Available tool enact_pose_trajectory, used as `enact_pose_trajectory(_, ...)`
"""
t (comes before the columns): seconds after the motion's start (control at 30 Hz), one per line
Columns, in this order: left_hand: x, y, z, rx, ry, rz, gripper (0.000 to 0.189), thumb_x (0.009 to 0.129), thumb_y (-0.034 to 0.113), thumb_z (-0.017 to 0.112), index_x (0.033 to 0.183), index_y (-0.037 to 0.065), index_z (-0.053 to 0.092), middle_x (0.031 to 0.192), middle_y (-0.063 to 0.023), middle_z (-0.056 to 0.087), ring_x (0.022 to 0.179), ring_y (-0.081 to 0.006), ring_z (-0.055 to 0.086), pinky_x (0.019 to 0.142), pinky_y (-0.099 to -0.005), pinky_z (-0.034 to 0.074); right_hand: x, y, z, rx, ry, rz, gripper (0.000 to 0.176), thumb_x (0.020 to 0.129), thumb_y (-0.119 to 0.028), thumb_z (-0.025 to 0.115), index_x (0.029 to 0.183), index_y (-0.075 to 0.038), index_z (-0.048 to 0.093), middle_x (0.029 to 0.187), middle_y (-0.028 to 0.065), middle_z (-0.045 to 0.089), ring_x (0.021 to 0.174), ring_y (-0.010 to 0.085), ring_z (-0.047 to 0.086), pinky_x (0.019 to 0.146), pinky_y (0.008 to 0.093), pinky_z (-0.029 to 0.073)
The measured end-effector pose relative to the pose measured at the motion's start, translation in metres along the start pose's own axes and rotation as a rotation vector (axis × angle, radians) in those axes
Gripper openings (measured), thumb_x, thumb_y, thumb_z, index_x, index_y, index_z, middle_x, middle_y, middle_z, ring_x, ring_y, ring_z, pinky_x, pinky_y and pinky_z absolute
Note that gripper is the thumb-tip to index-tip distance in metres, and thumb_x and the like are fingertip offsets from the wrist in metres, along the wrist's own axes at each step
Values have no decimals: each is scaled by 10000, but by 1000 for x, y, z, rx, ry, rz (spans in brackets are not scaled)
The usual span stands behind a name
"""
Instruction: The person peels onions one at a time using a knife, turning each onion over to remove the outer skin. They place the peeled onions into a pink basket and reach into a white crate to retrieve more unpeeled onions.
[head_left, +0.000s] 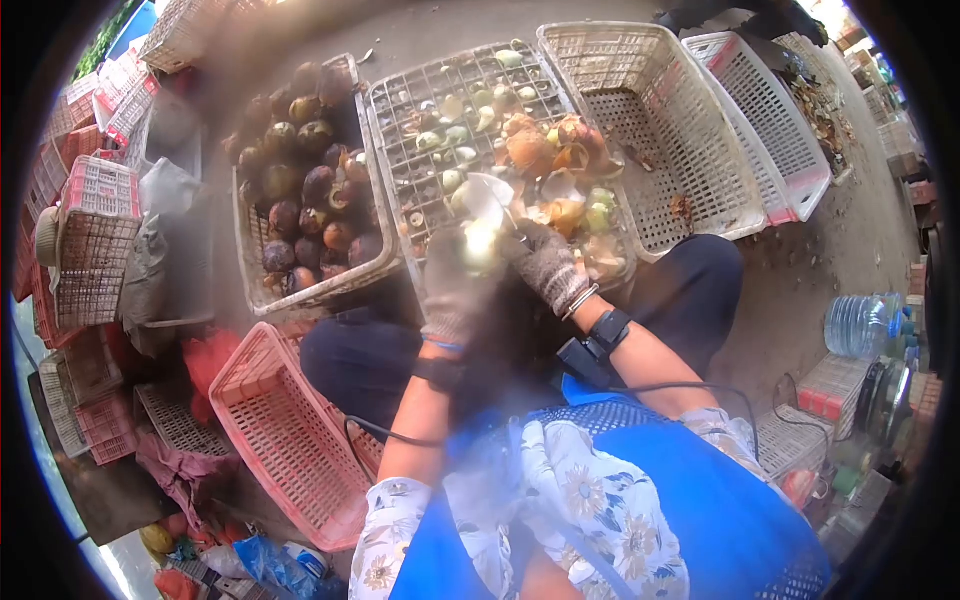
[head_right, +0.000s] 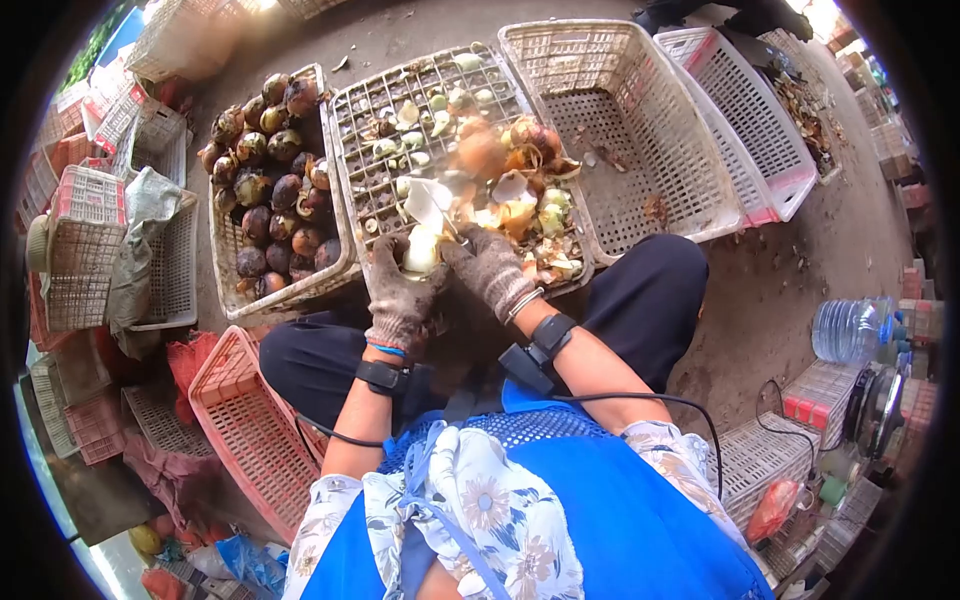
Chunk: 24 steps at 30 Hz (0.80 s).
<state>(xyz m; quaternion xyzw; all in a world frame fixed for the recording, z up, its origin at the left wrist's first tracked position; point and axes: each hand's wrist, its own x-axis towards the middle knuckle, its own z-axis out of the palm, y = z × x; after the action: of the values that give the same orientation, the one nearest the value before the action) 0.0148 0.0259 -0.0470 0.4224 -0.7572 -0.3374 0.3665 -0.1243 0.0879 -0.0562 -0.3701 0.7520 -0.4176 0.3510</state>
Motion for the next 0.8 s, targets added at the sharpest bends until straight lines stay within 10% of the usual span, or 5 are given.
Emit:
enact_pose_trajectory(0.07, 10, 19, -12, -84, -141, -234, 519, 659, 200, 849, 1042, 32, 541, 922, -130, 608, 819, -255, 600, 787, -375, 513, 6, -12, -6, 33, -89, 41, 426, 841, -319, 712, 1084, 28, 667, 989, 213, 702, 884, 302, 676, 820, 371, 523)
enact_pose_trajectory(0.37, 2, 9, 4, 146, -77, 155, 487, 718, 175, 815, 1083, 19, 532, 967, -156, 628, 906, -310, 632, 836, -369, 507, 32, 6, -6, -147, -12, -22, 513, 857, -516, 627, 965, -18, 692, 985, 238, 674, 968, 413, 622, 858, 448, 489)
enact_pose_trajectory(0.6, -11, 4, 4, -8, -89, -32, 467, 696, 169, 828, 1045, 41, 544, 948, -137, 611, 922, -293, 613, 872, -371, 488, 57, 7, 0, -575, -58, 0, 379, 868, -367, 570, 989, -33, 701, 1055, 231, 670, 1008, 398, 627, 916, 431, 492)
enact_pose_trajectory(0.67, -25, 9, -1, 199, 32, 263, 472, 708, 161, 826, 1069, 46, 545, 976, -122, 617, 931, -257, 615, 848, -354, 498, 58, 12, 7, -527, -32, 4, 342, 841, -312, 570, 1005, -40, 697, 1063, 226, 672, 1018, 388, 631, 934, 422, 491)
enact_pose_trajectory(0.8, -33, -3, -21, -34, -37, -67, 715, 649, 210, 887, 1229, 29, 508, 1105, -131, 612, 1042, -251, 606, 922, -352, 492, 29, 26, 25, -460, 39, -38, 333, 828, -307, 634, 1015, -37, 689, 1030, 228, 678, 990, 382, 645, 886, 421, 511)
